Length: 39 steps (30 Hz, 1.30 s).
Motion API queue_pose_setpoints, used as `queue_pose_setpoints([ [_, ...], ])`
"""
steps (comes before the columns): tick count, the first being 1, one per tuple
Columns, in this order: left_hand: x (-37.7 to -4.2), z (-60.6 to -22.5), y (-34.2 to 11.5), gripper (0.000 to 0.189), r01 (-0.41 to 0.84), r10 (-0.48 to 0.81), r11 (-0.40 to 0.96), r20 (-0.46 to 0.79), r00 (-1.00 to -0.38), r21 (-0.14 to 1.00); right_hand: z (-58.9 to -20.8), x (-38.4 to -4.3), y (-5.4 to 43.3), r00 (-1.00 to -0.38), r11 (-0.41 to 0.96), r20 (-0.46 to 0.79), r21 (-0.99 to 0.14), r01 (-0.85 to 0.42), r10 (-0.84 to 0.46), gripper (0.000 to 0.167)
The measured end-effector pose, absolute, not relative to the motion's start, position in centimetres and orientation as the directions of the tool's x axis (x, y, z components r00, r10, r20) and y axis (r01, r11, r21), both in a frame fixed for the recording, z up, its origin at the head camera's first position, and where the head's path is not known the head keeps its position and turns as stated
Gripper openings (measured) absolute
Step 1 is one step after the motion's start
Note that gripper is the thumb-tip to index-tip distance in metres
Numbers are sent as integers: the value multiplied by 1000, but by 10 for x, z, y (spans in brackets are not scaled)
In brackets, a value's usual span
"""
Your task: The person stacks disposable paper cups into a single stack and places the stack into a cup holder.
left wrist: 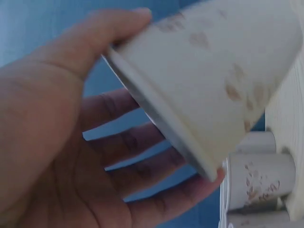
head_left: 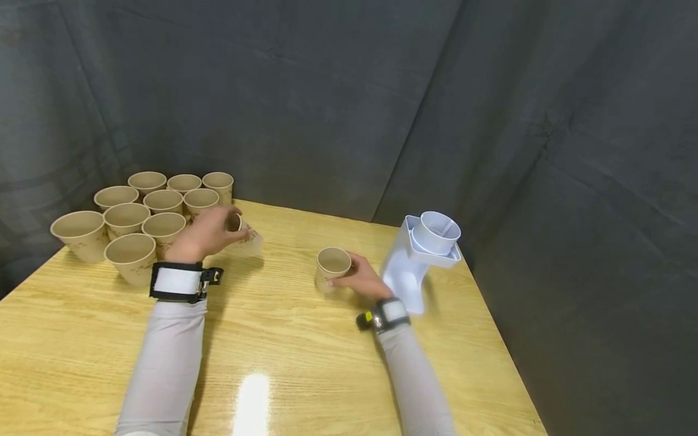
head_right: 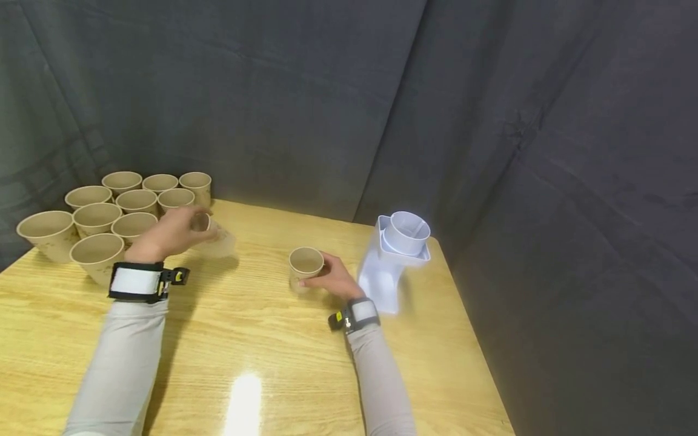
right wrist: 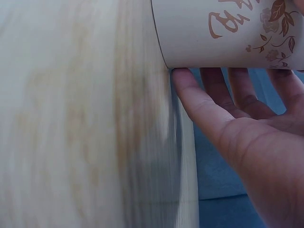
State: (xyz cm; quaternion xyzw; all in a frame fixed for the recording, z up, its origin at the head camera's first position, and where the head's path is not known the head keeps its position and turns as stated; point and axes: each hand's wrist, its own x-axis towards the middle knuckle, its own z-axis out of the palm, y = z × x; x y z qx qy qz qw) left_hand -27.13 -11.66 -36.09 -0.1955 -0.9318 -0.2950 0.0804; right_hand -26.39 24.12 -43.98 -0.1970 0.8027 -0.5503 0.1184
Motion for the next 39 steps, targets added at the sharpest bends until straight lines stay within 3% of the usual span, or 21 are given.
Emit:
queue_pose_setpoints([
  [20,-275,-362,-53,51,537,345,640,418,-840,550,-440,-264,241,-886,297,36,-935,-193,-462,66],
  [30,-271,-364,-28,47,672,394,547,555,-733,499,-440,-265,241,-890,309,35,-931,-194,-454,65],
  [39,-271,-369,-11,48,725,425,493,594,-683,481,-440,-264,241,-881,305,48,-928,-213,-470,65],
])
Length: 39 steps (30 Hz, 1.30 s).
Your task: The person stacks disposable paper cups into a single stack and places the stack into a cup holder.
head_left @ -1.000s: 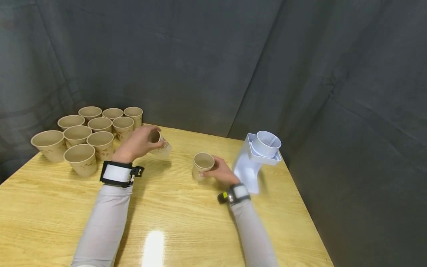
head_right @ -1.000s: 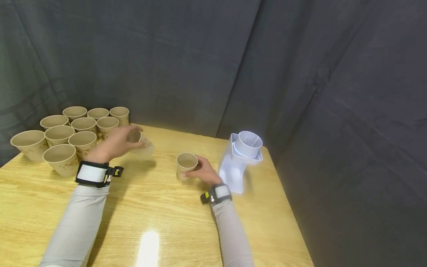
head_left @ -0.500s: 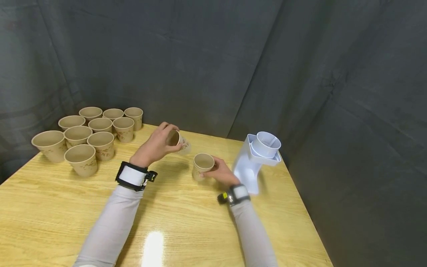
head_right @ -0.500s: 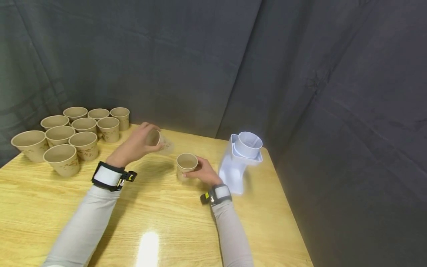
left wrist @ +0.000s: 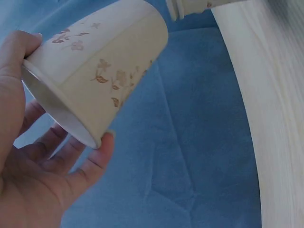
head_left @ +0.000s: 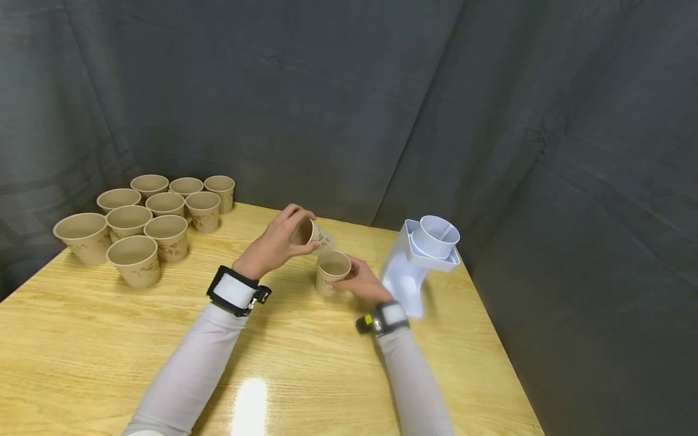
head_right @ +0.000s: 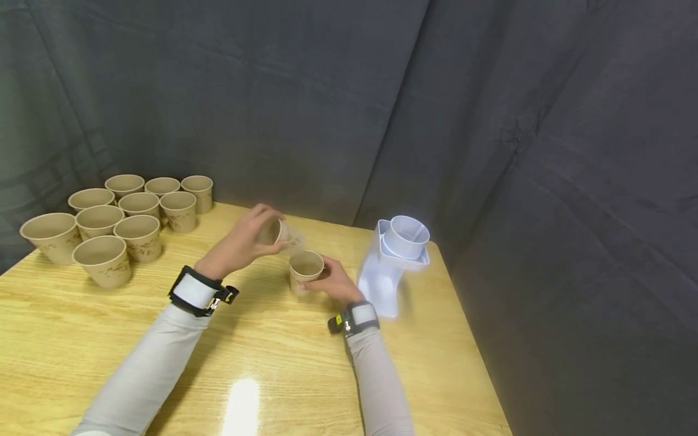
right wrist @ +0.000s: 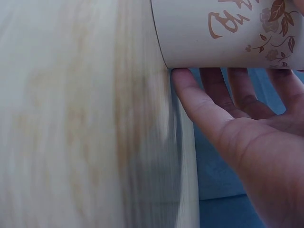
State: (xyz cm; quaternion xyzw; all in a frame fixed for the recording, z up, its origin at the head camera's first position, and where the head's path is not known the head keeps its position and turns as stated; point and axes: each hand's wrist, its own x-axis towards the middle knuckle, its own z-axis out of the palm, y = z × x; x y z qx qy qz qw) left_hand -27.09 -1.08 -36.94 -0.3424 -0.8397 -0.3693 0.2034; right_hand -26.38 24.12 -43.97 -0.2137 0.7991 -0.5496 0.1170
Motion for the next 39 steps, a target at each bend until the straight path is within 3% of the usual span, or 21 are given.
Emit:
queue_pose_setpoints([
  [12,-270,-379,10,52,788,509,420,602,-615,449,-458,-275,244,-895,342,41,-916,-212,-444,62],
  [22,-266,-388,25,53,771,532,471,559,-636,428,-465,-279,247,-892,325,54,-920,-218,-448,60],
  [39,-261,-402,48,57,785,579,494,532,-618,373,-465,-278,248,-905,345,44,-916,-206,-424,58],
])
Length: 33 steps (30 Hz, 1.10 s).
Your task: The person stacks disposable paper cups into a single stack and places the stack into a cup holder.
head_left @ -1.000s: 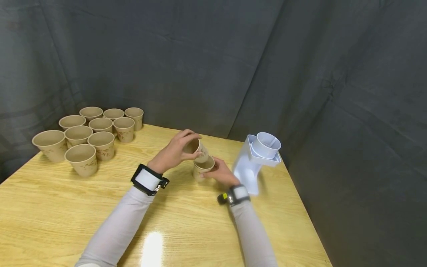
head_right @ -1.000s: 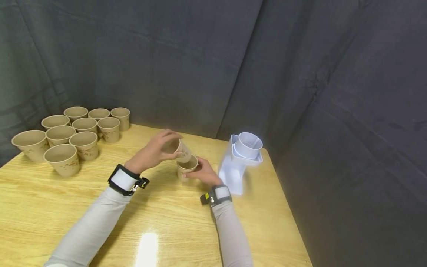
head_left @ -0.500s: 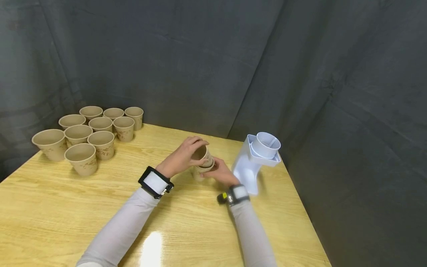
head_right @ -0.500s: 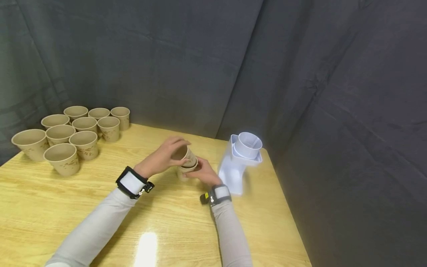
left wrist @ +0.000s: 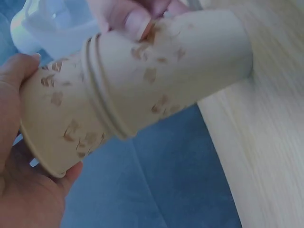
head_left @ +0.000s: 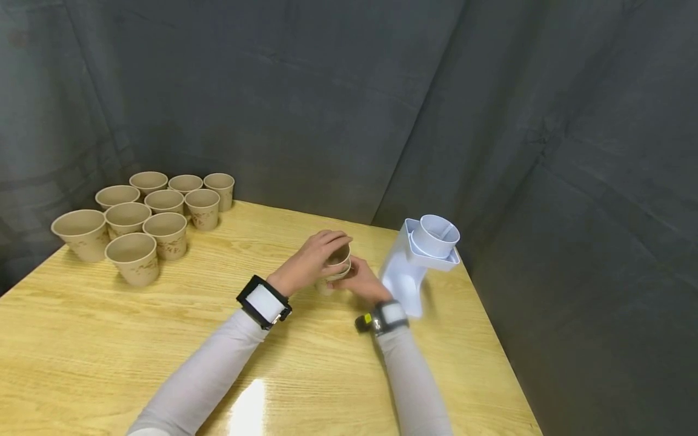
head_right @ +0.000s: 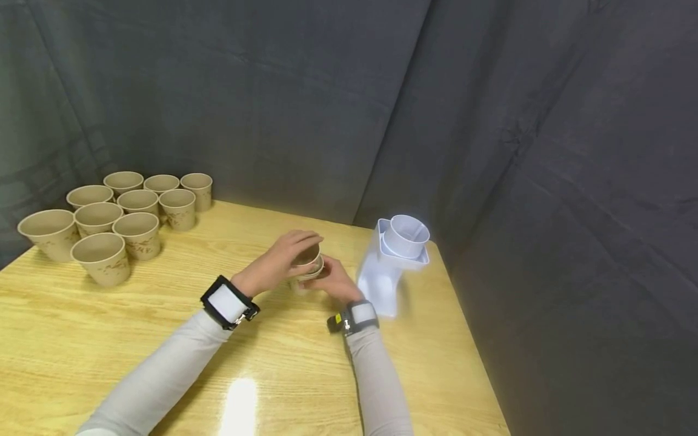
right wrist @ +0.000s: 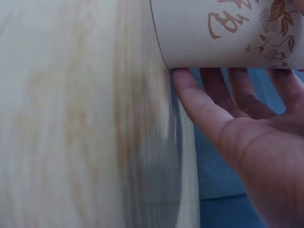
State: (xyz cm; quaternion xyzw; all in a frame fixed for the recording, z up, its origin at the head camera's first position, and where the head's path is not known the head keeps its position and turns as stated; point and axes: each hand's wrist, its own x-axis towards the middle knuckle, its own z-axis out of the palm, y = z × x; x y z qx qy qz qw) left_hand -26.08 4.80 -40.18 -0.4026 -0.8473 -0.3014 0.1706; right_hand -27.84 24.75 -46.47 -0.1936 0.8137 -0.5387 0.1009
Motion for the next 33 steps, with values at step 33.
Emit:
queue_pose_setpoints([
  [33,-272,-431,48,71,610,617,484,250,-746,627,-465,-278,249,-898,283,46,-941,-186,-437,52],
])
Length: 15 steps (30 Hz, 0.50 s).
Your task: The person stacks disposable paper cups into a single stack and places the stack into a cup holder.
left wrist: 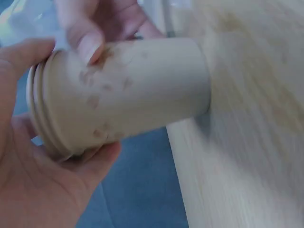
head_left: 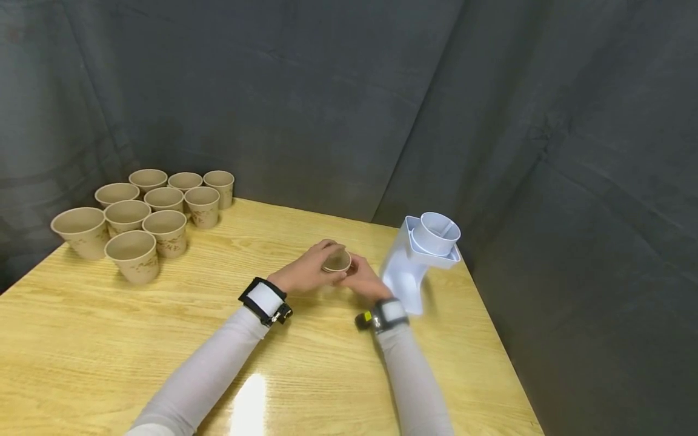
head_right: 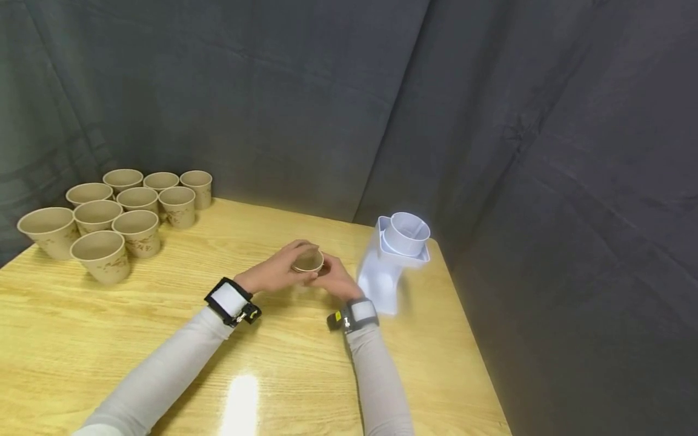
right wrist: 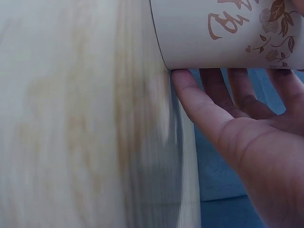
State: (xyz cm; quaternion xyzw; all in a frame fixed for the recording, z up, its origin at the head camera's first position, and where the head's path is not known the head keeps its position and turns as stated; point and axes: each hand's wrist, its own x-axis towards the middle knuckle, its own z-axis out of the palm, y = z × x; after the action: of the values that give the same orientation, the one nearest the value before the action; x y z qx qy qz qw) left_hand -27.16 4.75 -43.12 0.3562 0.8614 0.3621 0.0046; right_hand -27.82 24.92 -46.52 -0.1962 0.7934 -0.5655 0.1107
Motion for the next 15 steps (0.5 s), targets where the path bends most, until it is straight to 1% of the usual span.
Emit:
queue_pose_setpoints([
  [2,-275,-428,41,76,584,629,461,218,-746,669,-466,-278,249,-896,271,55,-943,-191,-440,52],
  [5,-279,-423,29,81,556,633,471,176,-754,685,-465,-278,247,-895,252,51,-951,-179,-443,54],
  [10,-284,-414,5,77,530,612,548,122,-782,647,-461,-277,244,-903,262,20,-954,-145,-430,61],
  [15,-288,-408,-20,76,482,549,628,91,-831,611,-445,-267,241,-900,286,3,-948,-142,-437,61],
])
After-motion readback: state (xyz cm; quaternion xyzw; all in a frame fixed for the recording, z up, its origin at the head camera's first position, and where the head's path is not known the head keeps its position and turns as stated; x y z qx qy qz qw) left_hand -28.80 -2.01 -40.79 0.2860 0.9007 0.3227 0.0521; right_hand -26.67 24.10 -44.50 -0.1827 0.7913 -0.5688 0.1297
